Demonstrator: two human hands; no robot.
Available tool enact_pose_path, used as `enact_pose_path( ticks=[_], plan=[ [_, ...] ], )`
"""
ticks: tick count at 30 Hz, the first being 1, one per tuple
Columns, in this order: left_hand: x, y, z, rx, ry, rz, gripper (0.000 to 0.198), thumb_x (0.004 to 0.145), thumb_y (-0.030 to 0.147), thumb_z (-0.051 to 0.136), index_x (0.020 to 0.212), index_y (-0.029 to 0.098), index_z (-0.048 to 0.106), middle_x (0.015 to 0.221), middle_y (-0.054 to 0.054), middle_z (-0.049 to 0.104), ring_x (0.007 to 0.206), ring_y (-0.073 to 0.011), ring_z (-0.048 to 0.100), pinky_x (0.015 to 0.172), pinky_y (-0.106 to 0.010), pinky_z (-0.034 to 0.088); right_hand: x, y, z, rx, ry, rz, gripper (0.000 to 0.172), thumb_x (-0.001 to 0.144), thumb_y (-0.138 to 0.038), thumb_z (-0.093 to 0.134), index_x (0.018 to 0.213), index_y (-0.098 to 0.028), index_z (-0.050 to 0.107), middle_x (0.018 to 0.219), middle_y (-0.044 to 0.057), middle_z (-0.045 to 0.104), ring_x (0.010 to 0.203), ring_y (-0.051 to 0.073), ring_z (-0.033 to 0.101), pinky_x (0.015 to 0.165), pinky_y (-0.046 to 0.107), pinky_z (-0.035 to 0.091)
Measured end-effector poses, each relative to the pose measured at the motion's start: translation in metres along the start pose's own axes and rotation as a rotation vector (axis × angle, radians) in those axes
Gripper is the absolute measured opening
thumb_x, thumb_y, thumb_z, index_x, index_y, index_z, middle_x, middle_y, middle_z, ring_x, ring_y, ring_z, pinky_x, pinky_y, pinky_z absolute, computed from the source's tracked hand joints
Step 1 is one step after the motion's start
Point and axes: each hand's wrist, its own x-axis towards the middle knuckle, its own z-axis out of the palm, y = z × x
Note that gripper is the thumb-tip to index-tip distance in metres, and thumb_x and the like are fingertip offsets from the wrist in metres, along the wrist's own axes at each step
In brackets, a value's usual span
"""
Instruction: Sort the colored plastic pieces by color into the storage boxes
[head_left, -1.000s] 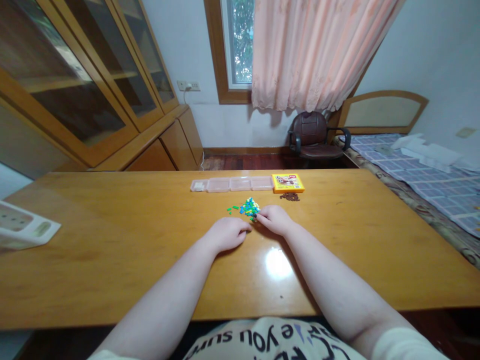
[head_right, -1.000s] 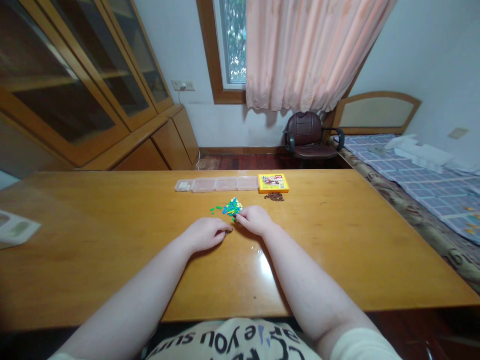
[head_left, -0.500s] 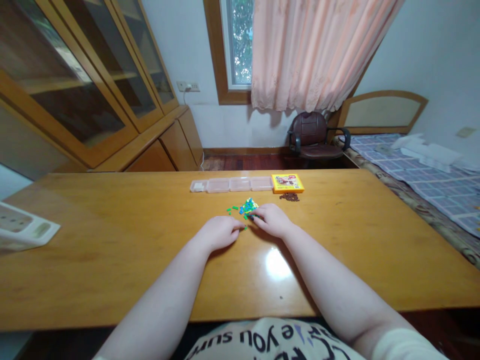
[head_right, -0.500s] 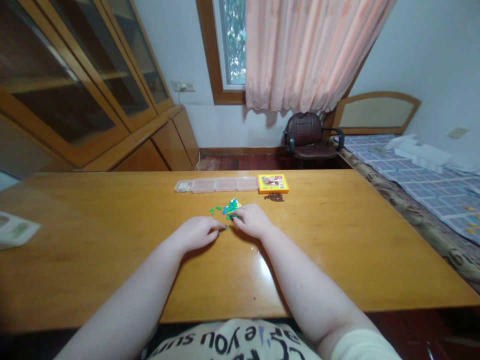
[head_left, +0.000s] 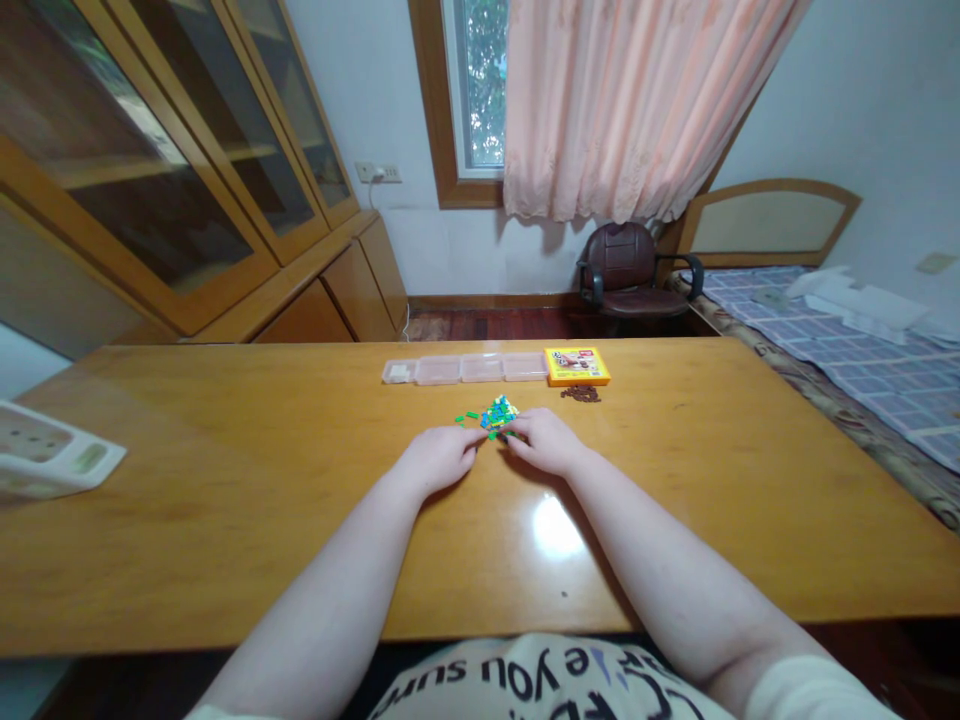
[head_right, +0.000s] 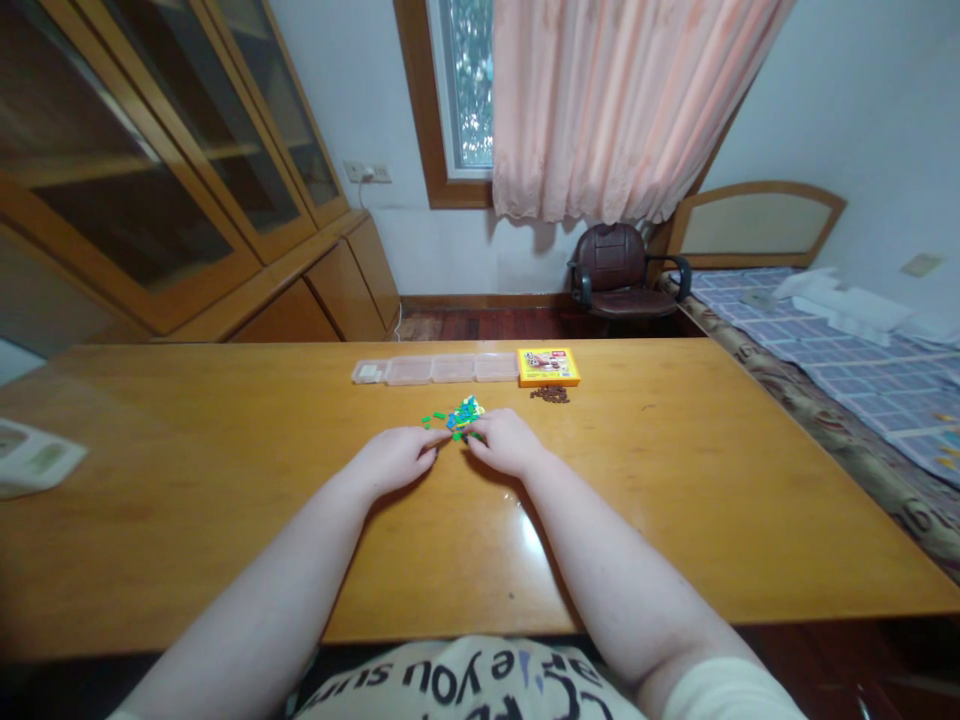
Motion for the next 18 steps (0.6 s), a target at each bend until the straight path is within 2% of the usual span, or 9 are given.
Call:
enact_pose_path(
  ticks=[3,6,9,12,18],
  plan=[
    [-0.0006,0.0047,0.0012,-0.008,-0.029,0.061,0.037,0.086,0.027,0.042,0.118,0.035,0.060,0.110,-0.002,0.068,0.094,-0.0218,0.064,0.082,-0.032,0.048,-0.0001,0.0014,-0.0028,-0.018,0.009,0.043,0.026,0.087,-0.025,0.048,0.101,-0.019,0.069,0.093,0.008,0.070,0.083,0.018,0.060,0.077,0.027,0.038],
    [-0.0001,0.0046,0.0018,-0.005,-0.020,0.002,0.035,0.087,0.028,0.041,0.115,0.032,0.062,0.108,-0.004,0.068,0.094,-0.0226,0.064,0.084,-0.033,0.048,-0.0006,0.0029,-0.0035,-0.016,0.014,0.078,0.024,0.087,-0.024,0.048,0.095,-0.018,0.070,0.086,0.007,0.069,0.079,0.017,0.059,0.074,0.026,0.036],
    [0.0009,0.0036,0.0023,-0.006,0.000,-0.043,0.038,0.087,0.026,0.041,0.120,0.032,0.059,0.113,-0.004,0.066,0.098,-0.0215,0.063,0.087,-0.032,0.047,-0.0012,0.0046,-0.0031,-0.010,0.041,0.126,0.026,0.088,-0.025,0.046,0.078,-0.017,0.069,0.074,0.006,0.066,0.069,0.015,0.054,0.067,0.025,0.033],
    [0.0019,0.0050,0.0041,-0.025,-0.012,-0.015,0.044,0.086,0.026,0.043,0.128,0.036,0.051,0.116,-0.001,0.065,0.099,-0.0214,0.063,0.087,-0.032,0.047,-0.0016,0.0065,-0.0027,0.001,0.074,0.196,0.037,0.090,-0.028,0.041,0.063,-0.016,0.062,0.063,0.004,0.059,0.060,0.013,0.047,0.060,0.025,0.028],
    [0.0031,0.0062,0.0068,-0.014,-0.009,-0.015,0.038,0.087,0.028,0.041,0.121,0.034,0.058,0.110,-0.003,0.067,0.095,-0.0227,0.064,0.084,-0.033,0.048,-0.0023,0.0081,-0.0028,0.026,0.072,0.207,0.039,0.090,-0.029,0.040,0.059,-0.016,0.059,0.062,0.004,0.058,0.060,0.013,0.047,0.059,0.024,0.027]
  ],
)
